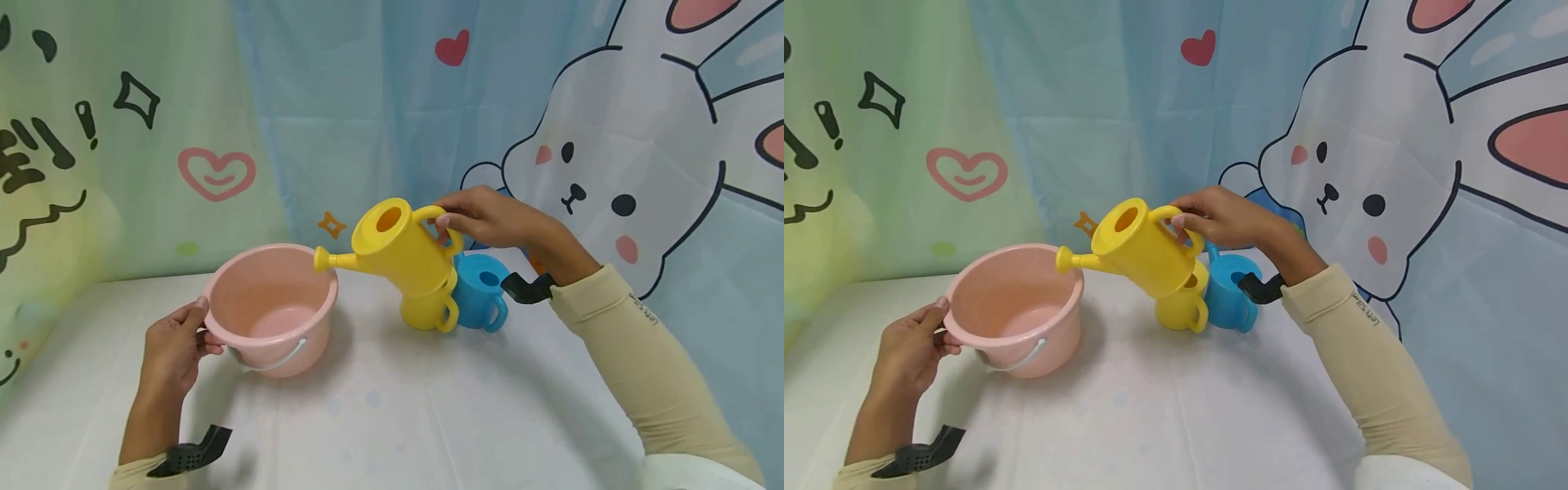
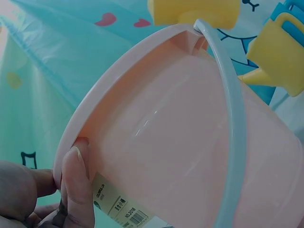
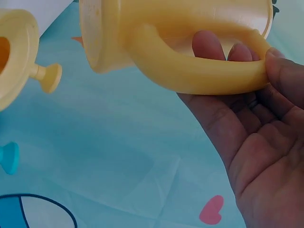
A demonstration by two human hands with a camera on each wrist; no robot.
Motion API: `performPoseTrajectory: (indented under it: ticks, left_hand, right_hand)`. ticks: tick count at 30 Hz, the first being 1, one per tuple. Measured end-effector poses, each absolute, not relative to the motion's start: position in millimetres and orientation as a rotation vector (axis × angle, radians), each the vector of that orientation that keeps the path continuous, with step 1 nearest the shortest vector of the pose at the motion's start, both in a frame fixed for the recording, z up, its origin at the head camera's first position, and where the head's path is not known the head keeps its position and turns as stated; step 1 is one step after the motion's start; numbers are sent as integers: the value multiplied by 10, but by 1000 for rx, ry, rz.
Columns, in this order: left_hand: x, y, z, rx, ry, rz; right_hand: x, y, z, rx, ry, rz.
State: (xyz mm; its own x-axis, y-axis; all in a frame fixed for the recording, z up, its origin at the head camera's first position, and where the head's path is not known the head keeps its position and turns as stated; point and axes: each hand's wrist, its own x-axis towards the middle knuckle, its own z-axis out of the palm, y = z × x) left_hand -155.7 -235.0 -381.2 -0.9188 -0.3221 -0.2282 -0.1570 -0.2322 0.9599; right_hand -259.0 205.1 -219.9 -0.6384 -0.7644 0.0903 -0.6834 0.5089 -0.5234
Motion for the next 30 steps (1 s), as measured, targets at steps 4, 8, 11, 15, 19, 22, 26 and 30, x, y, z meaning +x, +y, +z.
performPoseTrajectory:
  ticks: [4, 8, 11, 15, 19, 22, 26, 30]
  left_hand:
    - [-1539, -2366, -3821, 603, -1881, -2306]
    - [-1528, -2365, -3823, 589, -1892, -2300]
    - [-1538, -2359, -3816, 569, -1902, -2289]
    - [-1559, -2353, -3807, 578, -1904, -2284]
    - [-1570, -2355, -3807, 588, -1903, -2291]
    - [-1570, -2362, -3812, 580, -1904, -2294]
    - [-1566, -2370, -3813, 567, -1906, -2298]
    - [-1571, -2370, -3807, 563, -1910, -2295]
  right_hand:
    - [-2603, 1994, -2125, -1250, 2614, -748]
    - [-2600, 1958, -2068, -1221, 2632, -735]
    - [-2594, 1939, -2043, -1190, 2635, -738]
    - [-2600, 1910, -2051, -1177, 2618, -747]
    - [-2608, 1881, -2081, -1201, 2581, -768]
    - [-2612, 1863, -2099, -1214, 2572, -763]
    - [-2613, 1830, -2085, -1219, 2572, -742]
    - [-2614, 1801, -2046, -1226, 2570, -715]
